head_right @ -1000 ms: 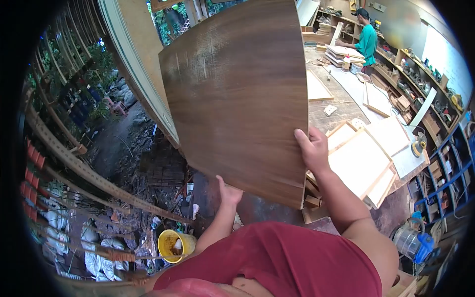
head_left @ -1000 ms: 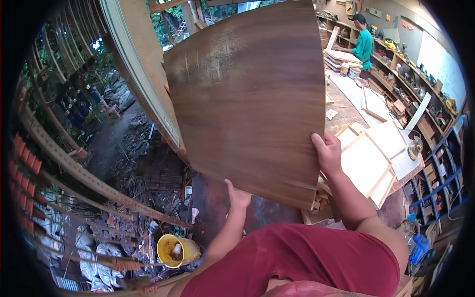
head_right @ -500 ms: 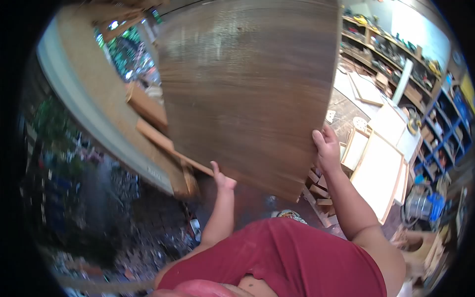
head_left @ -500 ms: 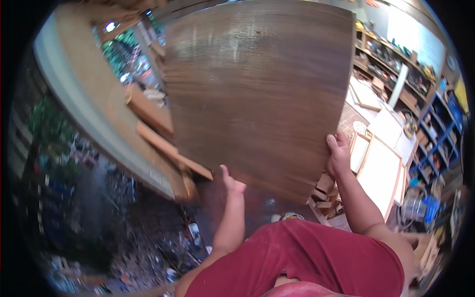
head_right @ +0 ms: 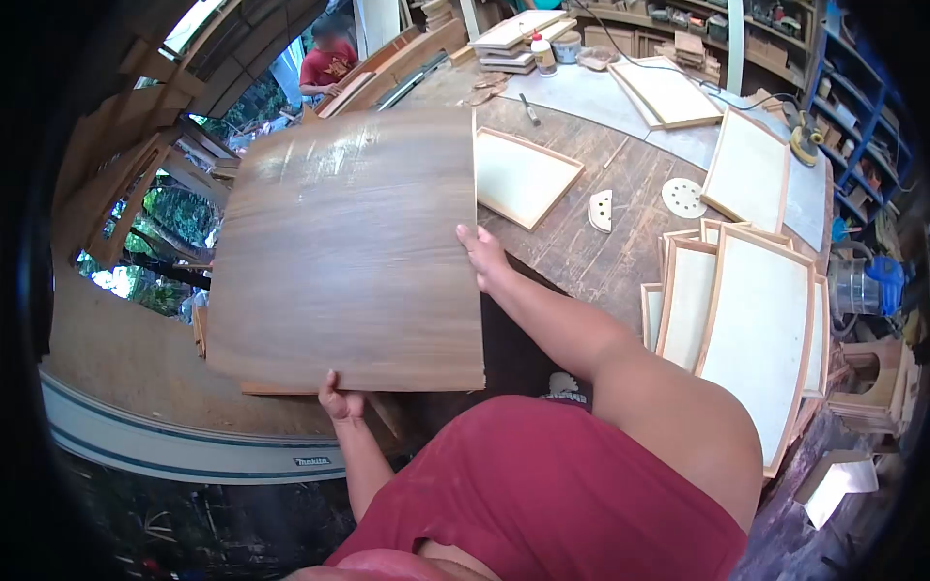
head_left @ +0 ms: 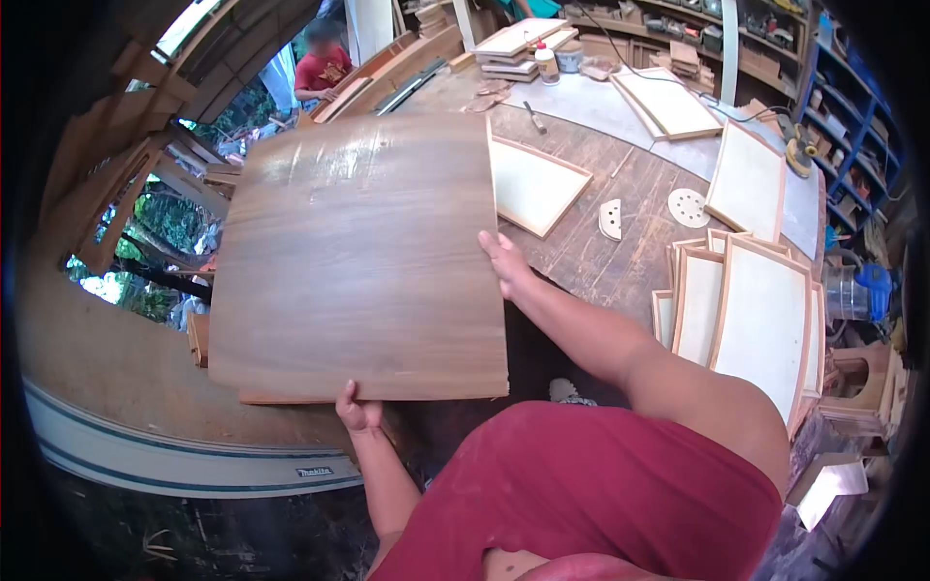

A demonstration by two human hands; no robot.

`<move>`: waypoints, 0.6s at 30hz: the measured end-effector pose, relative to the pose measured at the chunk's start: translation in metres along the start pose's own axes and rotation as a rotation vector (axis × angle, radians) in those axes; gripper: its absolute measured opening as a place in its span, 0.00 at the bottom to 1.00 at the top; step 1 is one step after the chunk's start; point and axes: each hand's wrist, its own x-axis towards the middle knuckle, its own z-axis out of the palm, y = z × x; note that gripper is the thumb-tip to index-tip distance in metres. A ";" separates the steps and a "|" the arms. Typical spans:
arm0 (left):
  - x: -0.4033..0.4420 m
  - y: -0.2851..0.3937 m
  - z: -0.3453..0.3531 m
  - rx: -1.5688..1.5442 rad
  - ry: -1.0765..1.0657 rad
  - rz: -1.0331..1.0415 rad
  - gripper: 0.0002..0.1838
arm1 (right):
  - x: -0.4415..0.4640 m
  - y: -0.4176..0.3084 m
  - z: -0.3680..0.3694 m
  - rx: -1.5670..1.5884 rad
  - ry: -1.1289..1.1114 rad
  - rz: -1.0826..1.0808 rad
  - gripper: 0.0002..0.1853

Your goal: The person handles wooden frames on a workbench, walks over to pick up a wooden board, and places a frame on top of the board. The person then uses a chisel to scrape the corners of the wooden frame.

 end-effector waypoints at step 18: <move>0.117 0.015 0.021 -0.058 0.287 0.121 0.27 | 0.182 -0.081 -0.234 -1.624 0.512 -0.298 0.20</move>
